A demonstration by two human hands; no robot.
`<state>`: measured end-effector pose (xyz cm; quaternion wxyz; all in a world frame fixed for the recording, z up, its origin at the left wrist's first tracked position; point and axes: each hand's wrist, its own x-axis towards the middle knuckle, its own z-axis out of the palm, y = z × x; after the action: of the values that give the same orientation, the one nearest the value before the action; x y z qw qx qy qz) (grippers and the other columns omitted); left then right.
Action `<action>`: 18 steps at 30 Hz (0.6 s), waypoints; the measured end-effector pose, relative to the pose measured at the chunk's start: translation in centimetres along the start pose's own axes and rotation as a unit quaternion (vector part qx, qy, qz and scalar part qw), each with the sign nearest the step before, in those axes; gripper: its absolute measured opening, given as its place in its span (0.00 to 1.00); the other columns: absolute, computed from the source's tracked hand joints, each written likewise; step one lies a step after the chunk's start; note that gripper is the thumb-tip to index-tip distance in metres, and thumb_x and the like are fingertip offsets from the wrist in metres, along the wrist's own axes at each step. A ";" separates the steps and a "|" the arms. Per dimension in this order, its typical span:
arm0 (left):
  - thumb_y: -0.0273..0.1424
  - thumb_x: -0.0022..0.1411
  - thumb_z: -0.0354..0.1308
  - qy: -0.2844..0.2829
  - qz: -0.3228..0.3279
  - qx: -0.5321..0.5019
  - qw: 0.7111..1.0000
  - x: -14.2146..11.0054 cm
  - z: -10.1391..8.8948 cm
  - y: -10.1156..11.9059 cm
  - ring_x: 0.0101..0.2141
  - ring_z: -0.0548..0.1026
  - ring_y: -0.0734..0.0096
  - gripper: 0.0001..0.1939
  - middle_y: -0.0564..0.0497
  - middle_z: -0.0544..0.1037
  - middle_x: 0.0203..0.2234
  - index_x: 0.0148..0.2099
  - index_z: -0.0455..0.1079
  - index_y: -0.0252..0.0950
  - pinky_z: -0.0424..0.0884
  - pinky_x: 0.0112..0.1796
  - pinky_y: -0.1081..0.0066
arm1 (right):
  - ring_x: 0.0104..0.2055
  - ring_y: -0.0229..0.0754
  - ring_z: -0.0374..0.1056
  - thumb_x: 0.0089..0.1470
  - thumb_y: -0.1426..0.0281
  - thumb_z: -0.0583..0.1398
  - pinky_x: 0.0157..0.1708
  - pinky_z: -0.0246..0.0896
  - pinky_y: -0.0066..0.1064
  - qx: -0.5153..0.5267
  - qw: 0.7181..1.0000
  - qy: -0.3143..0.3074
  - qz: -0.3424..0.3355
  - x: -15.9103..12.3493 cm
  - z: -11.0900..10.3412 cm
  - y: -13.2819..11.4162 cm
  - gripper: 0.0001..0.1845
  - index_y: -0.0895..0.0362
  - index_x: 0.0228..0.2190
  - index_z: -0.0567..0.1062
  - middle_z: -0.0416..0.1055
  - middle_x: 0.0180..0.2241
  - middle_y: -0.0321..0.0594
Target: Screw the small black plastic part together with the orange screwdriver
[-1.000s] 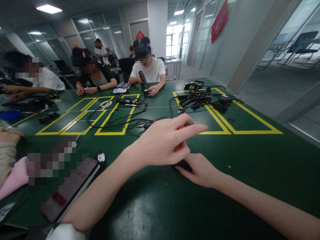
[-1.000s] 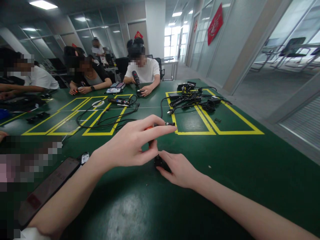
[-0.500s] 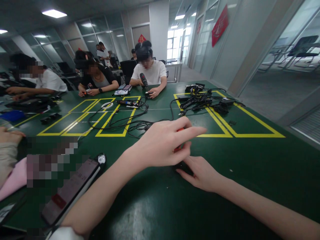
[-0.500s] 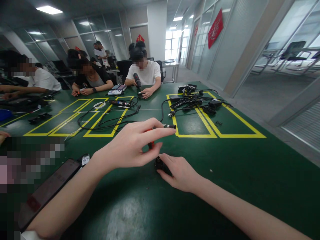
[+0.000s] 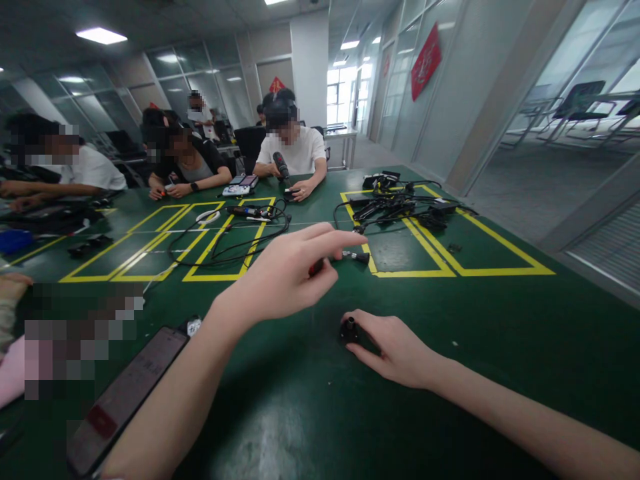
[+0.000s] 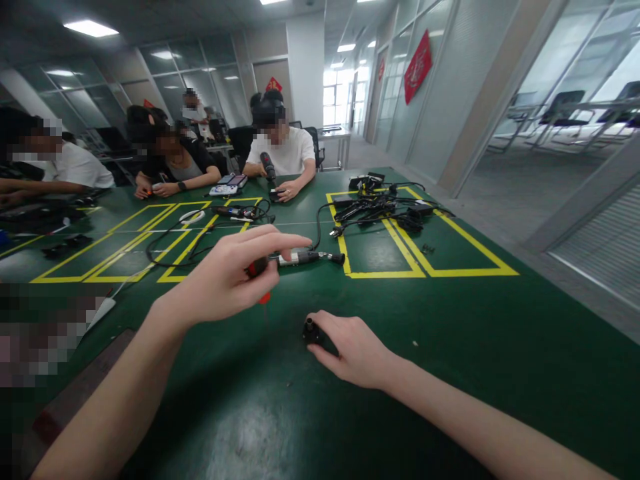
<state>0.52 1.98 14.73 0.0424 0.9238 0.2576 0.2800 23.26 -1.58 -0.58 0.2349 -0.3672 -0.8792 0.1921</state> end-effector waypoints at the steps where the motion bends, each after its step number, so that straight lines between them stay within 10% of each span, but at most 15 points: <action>1: 0.19 0.61 0.50 -0.023 -0.023 0.006 0.999 0.0 -0.2 -0.5 0.35 0.76 0.71 0.26 0.48 0.79 0.41 0.59 0.73 0.36 0.71 0.37 0.72 | 0.40 0.48 0.78 0.61 0.71 0.60 0.39 0.71 0.36 0.010 1.000 -0.004 0.007 0.0 -0.1 -0.1 0.15 0.55 0.50 0.70 0.79 0.44 0.46; 6: 0.21 0.61 0.53 -0.186 -0.138 0.064 0.971 0.0 1.6 -3.3 0.34 0.78 0.66 0.21 0.50 0.81 0.33 0.53 0.77 0.36 0.70 0.34 0.72 | 0.26 0.40 0.68 0.61 0.70 0.63 0.29 0.62 0.30 0.054 0.997 -0.024 0.051 0.2 -0.6 -0.1 0.15 0.55 0.50 0.73 0.72 0.27 0.32; 12: 0.24 0.60 0.59 -0.402 -0.192 0.100 0.890 -0.2 6.0 -2.9 0.45 0.82 0.56 0.18 0.45 0.83 0.46 0.53 0.77 0.38 0.75 0.39 0.68 | 0.22 0.36 0.58 0.59 0.71 0.65 0.25 0.55 0.27 0.120 0.986 -0.047 0.104 0.5 -0.8 0.0 0.15 0.56 0.48 0.75 0.58 0.21 0.25; 18: 0.29 0.59 0.64 -0.398 -0.161 0.124 0.895 -0.2 6.9 -1.3 0.42 0.83 0.53 0.20 0.42 0.78 0.49 0.55 0.75 0.38 0.78 0.39 0.63 | 0.24 0.36 0.58 0.60 0.70 0.64 0.26 0.55 0.28 0.159 0.978 -0.046 0.127 0.6 -1.4 -0.4 0.14 0.57 0.48 0.75 0.59 0.22 0.26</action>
<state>3.54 3.42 8.50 0.0706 0.9019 0.3968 -0.1557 23.39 -1.14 0.91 0.2227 -0.4249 -0.7936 0.3744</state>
